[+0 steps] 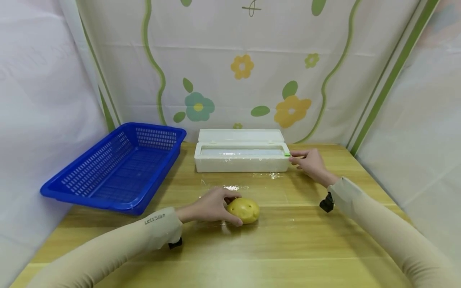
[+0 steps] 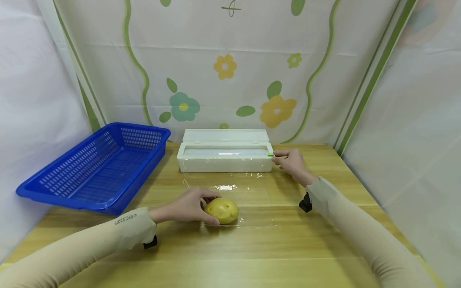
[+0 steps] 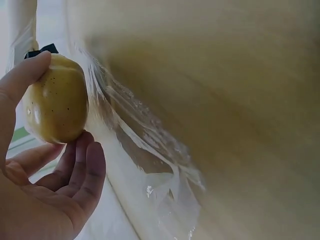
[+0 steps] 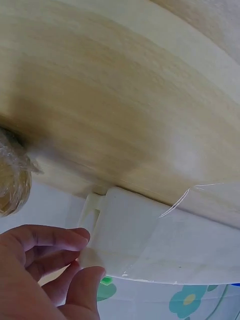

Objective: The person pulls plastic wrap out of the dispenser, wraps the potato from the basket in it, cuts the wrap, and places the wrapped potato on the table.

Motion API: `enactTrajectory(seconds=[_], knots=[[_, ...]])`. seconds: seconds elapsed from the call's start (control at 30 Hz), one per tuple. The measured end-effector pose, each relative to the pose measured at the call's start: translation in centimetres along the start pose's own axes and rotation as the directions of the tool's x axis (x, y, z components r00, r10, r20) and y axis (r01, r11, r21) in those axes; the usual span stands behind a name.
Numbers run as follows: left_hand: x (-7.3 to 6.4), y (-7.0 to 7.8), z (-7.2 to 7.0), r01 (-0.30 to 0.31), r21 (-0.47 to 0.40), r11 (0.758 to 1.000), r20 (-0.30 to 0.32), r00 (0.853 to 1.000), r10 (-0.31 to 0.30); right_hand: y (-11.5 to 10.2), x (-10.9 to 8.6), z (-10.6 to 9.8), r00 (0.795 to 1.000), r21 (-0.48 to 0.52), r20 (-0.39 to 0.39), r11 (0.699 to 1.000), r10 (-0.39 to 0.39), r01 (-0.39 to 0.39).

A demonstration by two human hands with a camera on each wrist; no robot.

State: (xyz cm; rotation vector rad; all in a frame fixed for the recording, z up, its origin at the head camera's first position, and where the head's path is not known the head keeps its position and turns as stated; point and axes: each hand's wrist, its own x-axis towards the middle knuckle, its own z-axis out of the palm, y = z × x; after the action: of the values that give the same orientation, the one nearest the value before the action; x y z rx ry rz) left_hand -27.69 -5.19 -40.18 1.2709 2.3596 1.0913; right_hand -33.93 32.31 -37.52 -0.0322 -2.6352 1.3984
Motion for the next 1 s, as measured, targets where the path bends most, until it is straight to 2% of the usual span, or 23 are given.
enactTrajectory(seconds=[0.13, 0.3, 0.4, 0.43, 0.47, 0.5, 0.53, 0.57, 0.63, 0.67, 0.7, 0.73, 0.8, 0.83, 0.9, 1.0], knots=[[0.1, -0.2, 0.1, 0.035, 0.035, 0.999, 0.018, 0.999, -0.036, 0.1, 0.0, 0.1, 1.0, -0.008, 0.018, 1.0, -0.001, 0.001], [-0.2, -0.3, 0.1, 0.08, 0.032, 0.996, 0.033, 0.996, -0.081, -0.6, -0.9, -0.5, 0.992, -0.101, 0.096, 0.99, -0.084, 0.094], [-0.8, -0.3, -0.1, 0.095, 0.035, 0.995, 0.037, 0.995, -0.097, -1.3, -2.1, -0.5, 0.977, -0.22, 0.103, 0.953, -0.188, 0.207], [-1.1, -0.3, -0.1, 0.106, 0.041, 0.994, 0.032, 0.994, -0.107, -1.5, -2.7, -0.3, 0.967, -0.269, 0.089, 0.929, -0.239, 0.254], [-1.5, -0.3, -0.2, 0.114, 0.048, 0.992, 0.025, 0.993, -0.115, -1.8, -3.2, -0.1, 0.947, -0.314, 0.073, 0.894, -0.313, 0.32], [-1.9, -0.4, -0.3, 0.114, 0.063, 0.992, 0.016, 0.993, -0.115, -2.1, -3.8, 0.2, 0.911, -0.364, 0.062, 0.84, -0.408, 0.401], [-2.3, -0.4, -0.4, 0.111, 0.077, 0.991, 0.006, 0.994, -0.112, -2.4, -4.4, 0.6, 0.861, -0.4, 0.059, 0.779, -0.504, 0.483], [-2.7, -0.4, -0.5, 0.105, 0.093, 0.99, -0.002, 0.994, -0.105, -2.7, -5.0, 1.0, 0.801, -0.43, 0.065, 0.708, -0.595, 0.561], [-3.4, -0.5, -0.7, 0.074, 0.133, 0.988, -0.018, 0.997, -0.072, -3.4, -6.2, 1.8, 0.65, -0.448, 0.109, 0.547, -0.752, 0.707], [-3.7, -0.6, -0.8, 0.054, 0.157, 0.986, -0.021, 0.998, -0.051, -3.8, -6.8, 2.3, 0.574, -0.436, 0.153, 0.467, -0.804, 0.77], [-3.9, -0.6, -0.9, 0.03, 0.183, 0.983, -0.023, 0.999, -0.026, -4.2, -7.4, 2.7, 0.517, -0.411, 0.208, 0.405, -0.83, 0.817], [-4.1, -0.6, -1.0, 0.009, 0.207, 0.978, -0.026, 1.0, -0.003, -4.6, -7.9, 3.1, 0.478, -0.374, 0.268, 0.366, -0.837, 0.852], [-4.4, -0.7, -1.2, -0.041, 0.262, 0.964, -0.03, 0.998, 0.051, -5.1, -8.9, 3.8, 0.422, -0.318, 0.39, 0.311, -0.818, 0.896], [-4.5, -0.7, -1.3, -0.061, 0.292, 0.955, -0.03, 0.997, 0.073, -5.3, -9.4, 4.1, 0.405, -0.299, 0.445, 0.294, -0.799, 0.908], [-4.6, -0.7, -1.4, -0.112, 0.35, 0.93, -0.031, 0.991, 0.131, -5.4, -10.2, 4.8, 0.378, -0.279, 0.53, 0.265, -0.759, 0.923], [-4.6, -0.6, -1.5, -0.182, 0.435, 0.882, -0.018, 0.977, 0.211, -5.3, -11.1, 5.7, 0.346, -0.265, 0.588, 0.229, -0.731, 0.937]])
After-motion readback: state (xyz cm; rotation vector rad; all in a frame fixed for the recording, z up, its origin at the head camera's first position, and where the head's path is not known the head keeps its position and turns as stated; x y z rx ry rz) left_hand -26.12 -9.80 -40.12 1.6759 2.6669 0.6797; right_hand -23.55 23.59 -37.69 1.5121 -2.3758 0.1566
